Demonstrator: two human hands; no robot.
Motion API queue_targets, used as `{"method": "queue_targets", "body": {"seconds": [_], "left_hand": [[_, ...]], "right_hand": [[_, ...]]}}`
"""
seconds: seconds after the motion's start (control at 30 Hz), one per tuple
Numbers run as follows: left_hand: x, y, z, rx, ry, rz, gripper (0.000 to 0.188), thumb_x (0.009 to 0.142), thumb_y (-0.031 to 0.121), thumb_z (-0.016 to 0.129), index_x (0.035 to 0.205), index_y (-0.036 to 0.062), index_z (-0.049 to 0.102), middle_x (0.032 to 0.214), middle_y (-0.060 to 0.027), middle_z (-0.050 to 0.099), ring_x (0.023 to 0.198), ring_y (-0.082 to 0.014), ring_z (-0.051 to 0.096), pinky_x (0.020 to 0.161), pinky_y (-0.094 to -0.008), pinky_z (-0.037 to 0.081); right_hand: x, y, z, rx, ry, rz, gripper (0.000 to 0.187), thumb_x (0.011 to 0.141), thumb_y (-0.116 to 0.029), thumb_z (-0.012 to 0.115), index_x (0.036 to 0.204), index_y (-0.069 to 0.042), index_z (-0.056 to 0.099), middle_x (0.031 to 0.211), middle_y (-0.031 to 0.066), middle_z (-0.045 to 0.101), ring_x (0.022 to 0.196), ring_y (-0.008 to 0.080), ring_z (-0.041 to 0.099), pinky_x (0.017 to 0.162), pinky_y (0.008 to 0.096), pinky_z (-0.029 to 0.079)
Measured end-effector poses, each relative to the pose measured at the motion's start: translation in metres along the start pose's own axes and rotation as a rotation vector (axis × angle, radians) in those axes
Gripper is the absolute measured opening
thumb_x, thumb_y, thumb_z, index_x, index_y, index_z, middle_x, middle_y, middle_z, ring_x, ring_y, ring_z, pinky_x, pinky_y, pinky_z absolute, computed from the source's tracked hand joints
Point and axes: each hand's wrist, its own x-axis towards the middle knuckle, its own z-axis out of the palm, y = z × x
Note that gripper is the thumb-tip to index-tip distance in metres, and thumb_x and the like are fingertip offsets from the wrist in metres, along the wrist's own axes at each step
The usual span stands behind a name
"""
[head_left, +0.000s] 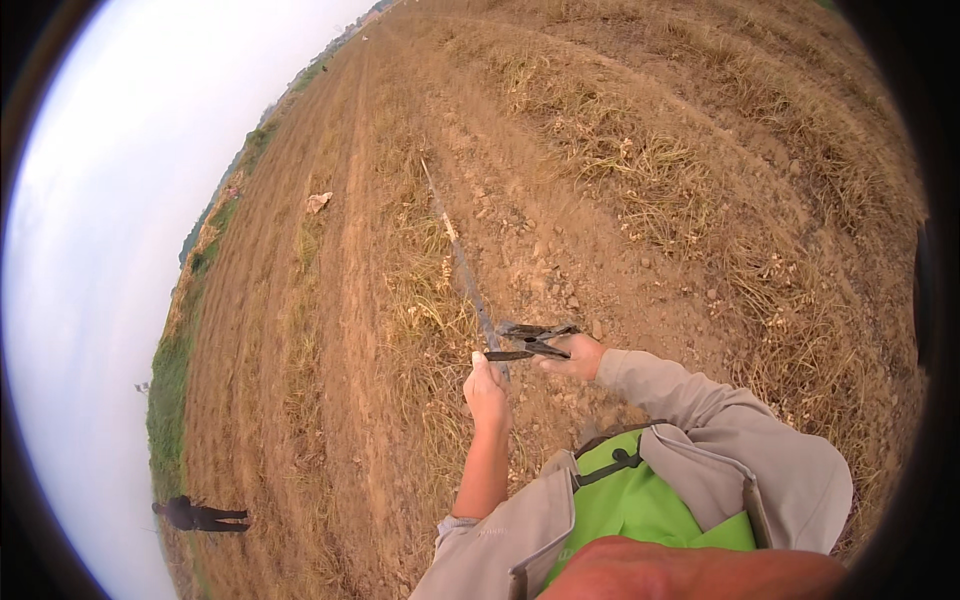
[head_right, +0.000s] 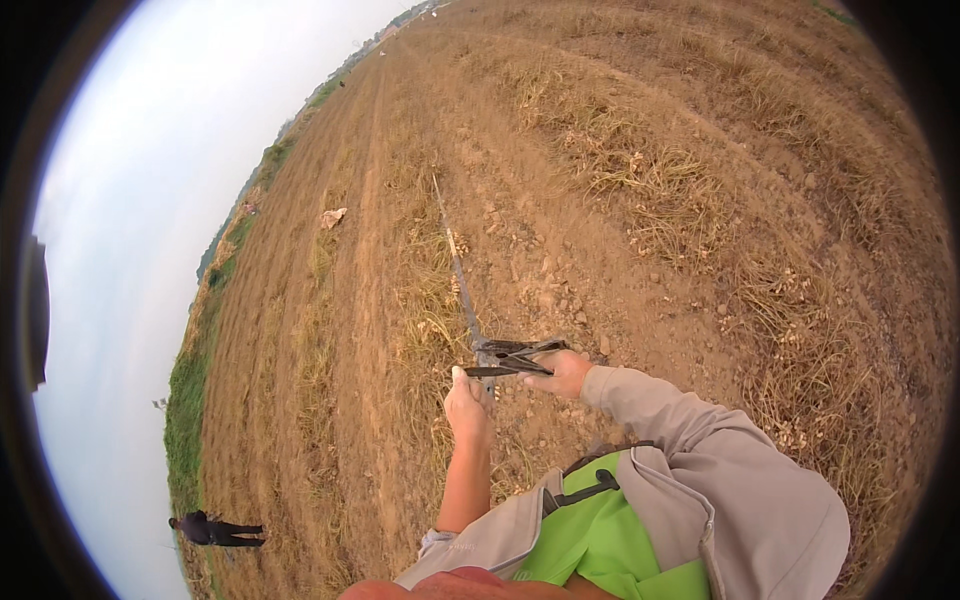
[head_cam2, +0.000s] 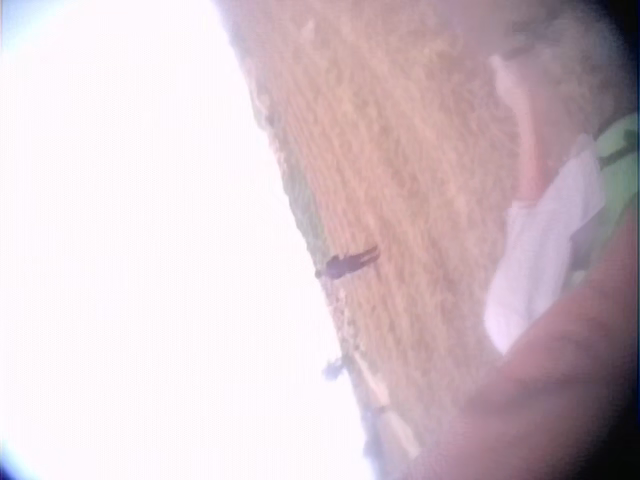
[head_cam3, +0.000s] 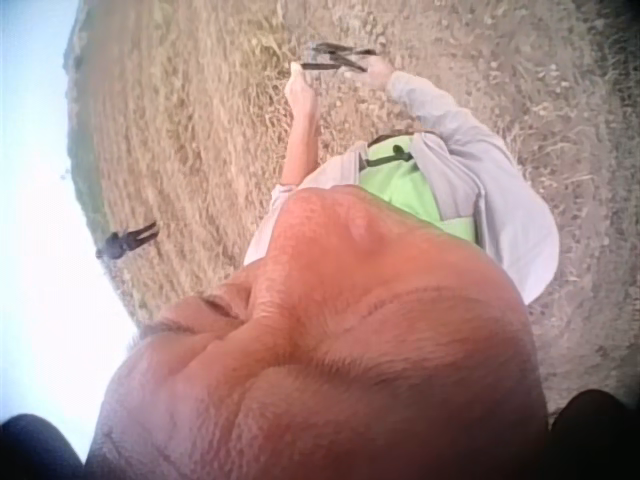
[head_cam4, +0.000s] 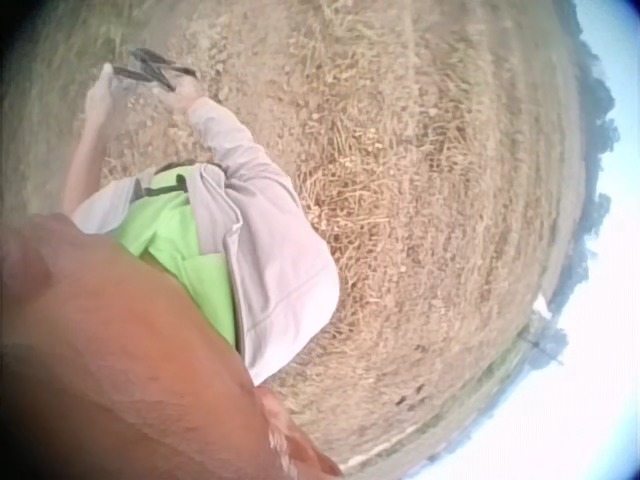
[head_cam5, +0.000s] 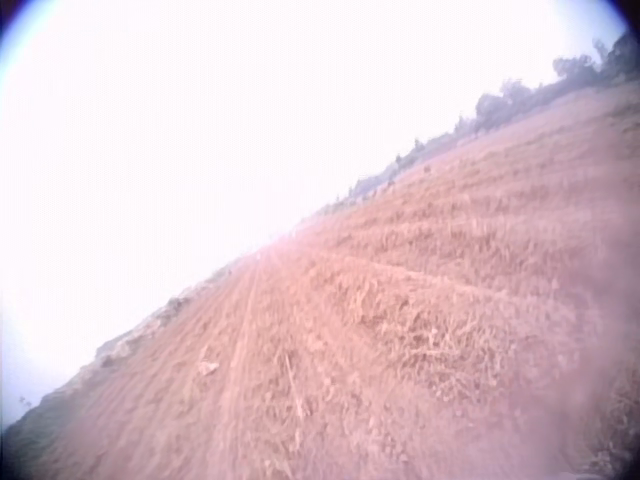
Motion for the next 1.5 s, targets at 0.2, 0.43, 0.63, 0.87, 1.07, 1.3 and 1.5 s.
{"method": "queue_targets", "body": {"seconds": [0.2,0.43,0.63,0.87,1.07,1.3,1.5], "left_hand": [[0.034,0.032,0.034,-0.158,-0.077,-0.029,0.043,0.104,0.040,0.040,0.069,0.0150,0.039,0.058,0.0045,0.031,0.048,-0.0094,0.026,0.049,-0.0274,0.027],[0.048,0.064,-0.005,-0.425,-0.207,-0.151,0.043,0.105,0.041,0.032,0.074,0.0133,0.041,0.054,0.0029,0.029,0.048,-0.0121,0.028,0.057,-0.0324,0.035],[0.082,0.079,-0.066,-0.464,-0.211,0.051,0.046,0.105,0.045,0.028,0.087,0.0099,0.052,0.071,-0.0023,0.050,0.068,-0.0165,0.048,0.073,-0.0345,0.042],[0.191,0.013,-0.104,0.406,-0.028,0.409,0.050,0.085,0.006,0.056,0.135,0.0004,0.049,0.131,-0.0159,0.054,0.117,-0.0287,0.054,0.105,-0.0411,0.039],[0.247,-0.030,-0.044,1.173,-0.506,1.185,0.040,0.083,0.015,0.064,0.123,0.0085,0.061,0.129,-0.0127,0.056,0.124,-0.0364,0.048,0.108,-0.0439,0.035],[0.283,-0.031,-0.042,1.532,-0.624,0.969,0.044,0.089,0.046,0.058,0.070,0.0089,0.071,0.085,-0.0128,0.069,0.095,-0.0327,0.063,0.094,-0.0443,0.045],[0.170,-0.080,-0.066,1.358,-0.371,0.596,0.065,0.098,0.053,0.036,0.074,0.0011,0.067,0.073,-0.0214,0.064,0.074,-0.0428,0.060,0.072,-0.0509,0.046]], "right_hand": [[0.065,-0.014,0.025,-0.384,0.245,-0.007,0.051,0.078,-0.024,0.072,0.124,-0.005,0.060,0.118,0.0163,0.066,0.110,0.0270,0.063,0.094,0.0385,0.047],[0.147,-0.062,0.046,0.452,0.131,0.179,0.027,0.089,-0.015,0.059,0.113,-0.003,0.064,0.100,0.0094,0.069,0.090,0.0219,0.064,0.081,0.0353,0.050],[0.197,-0.053,0.076,-0.052,0.069,0.102,0.028,0.094,-0.023,0.058,0.113,-0.002,0.063,0.100,0.0090,0.068,0.088,0.0149,0.058,0.080,0.0330,0.049],[0.148,-0.025,0.080,0.128,0.373,0.373,0.031,0.091,-0.036,0.066,0.104,-0.008,0.062,0.077,0.0057,0.061,0.075,0.0139,0.059,0.065,0.0309,0.047],[0.088,-0.064,0.071,0.424,0.281,0.154,0.018,0.095,-0.028,0.062,0.089,-0.012,0.055,0.058,-0.0064,0.041,0.046,0.0066,0.033,0.043,0.0265,0.024],[0.012,-0.125,0.075,0.607,0.176,0.022,0.036,0.098,-0.024,0.056,0.066,-0.014,0.042,0.052,-0.0049,0.032,0.043,0.0088,0.028,0.044,0.0269,0.025],[-0.051,-0.151,0.035,0.614,0.156,-0.125,0.051,0.102,-0.026,0.044,0.054,-0.014,0.032,0.048,-0.0007,0.031,0.042,0.0141,0.032,0.051,0.0309,0.032]]}}
